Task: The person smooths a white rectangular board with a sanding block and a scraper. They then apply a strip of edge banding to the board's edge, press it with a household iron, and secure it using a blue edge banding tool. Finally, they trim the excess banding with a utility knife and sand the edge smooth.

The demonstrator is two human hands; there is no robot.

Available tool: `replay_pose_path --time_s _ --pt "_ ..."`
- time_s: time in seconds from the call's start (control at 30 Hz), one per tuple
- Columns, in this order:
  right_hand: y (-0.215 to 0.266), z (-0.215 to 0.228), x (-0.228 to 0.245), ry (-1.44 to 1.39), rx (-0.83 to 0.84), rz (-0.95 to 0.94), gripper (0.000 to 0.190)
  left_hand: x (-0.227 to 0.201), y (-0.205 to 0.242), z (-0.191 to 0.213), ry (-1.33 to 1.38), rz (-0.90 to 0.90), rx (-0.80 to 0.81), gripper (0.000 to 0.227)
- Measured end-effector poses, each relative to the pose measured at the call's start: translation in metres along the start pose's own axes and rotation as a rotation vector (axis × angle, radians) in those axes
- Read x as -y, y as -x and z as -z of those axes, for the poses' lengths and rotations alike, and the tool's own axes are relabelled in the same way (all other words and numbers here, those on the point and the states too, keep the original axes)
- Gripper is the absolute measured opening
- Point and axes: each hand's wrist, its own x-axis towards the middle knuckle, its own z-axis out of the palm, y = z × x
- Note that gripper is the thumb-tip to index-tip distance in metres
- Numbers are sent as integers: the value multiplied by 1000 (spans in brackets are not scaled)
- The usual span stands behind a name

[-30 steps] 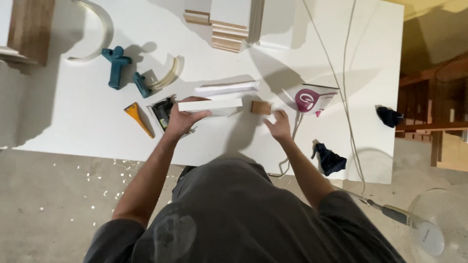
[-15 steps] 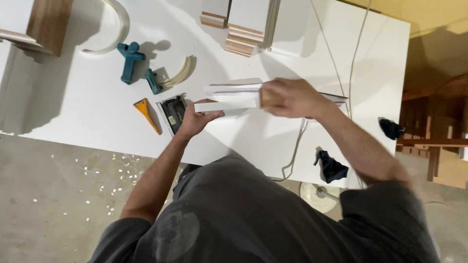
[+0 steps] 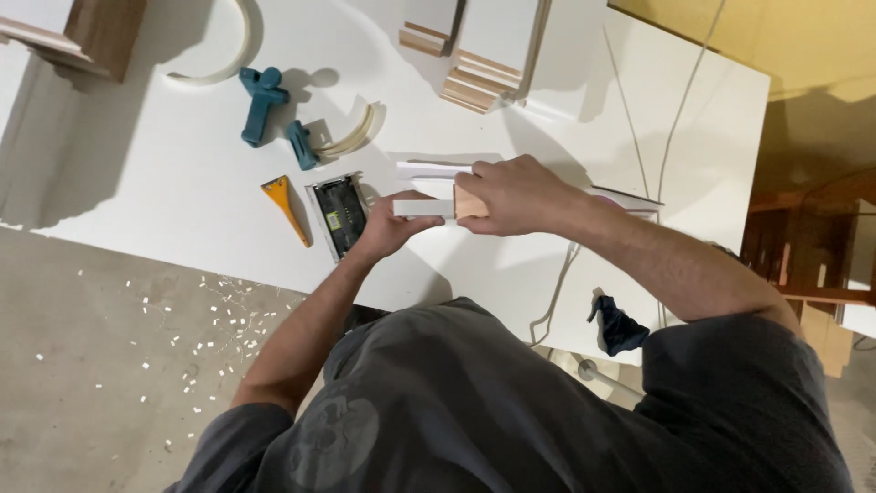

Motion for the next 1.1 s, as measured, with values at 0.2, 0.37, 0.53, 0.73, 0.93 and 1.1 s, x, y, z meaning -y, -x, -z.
replay_pose_path --time_s 0.2,0.37,0.53,0.73,0.93,1.1 --pt "-33 18 33 -26 -84 120 63 41 5 3 5 33 14 31" --pt "-62 -20 50 38 -280 202 74 108 8 3 -8 8 30 37" --pt "-32 -14 41 101 -318 143 70 44 -1 3 -41 1 32 31" --pt "23 -4 12 91 -107 3 67 -24 1 -2 8 21 37 30" --pt "60 -9 -27 109 42 -147 63 -18 3 0 -18 28 57 32" --pt "58 0 -18 -3 10 -171 68 -16 4 1 -41 49 44 31"
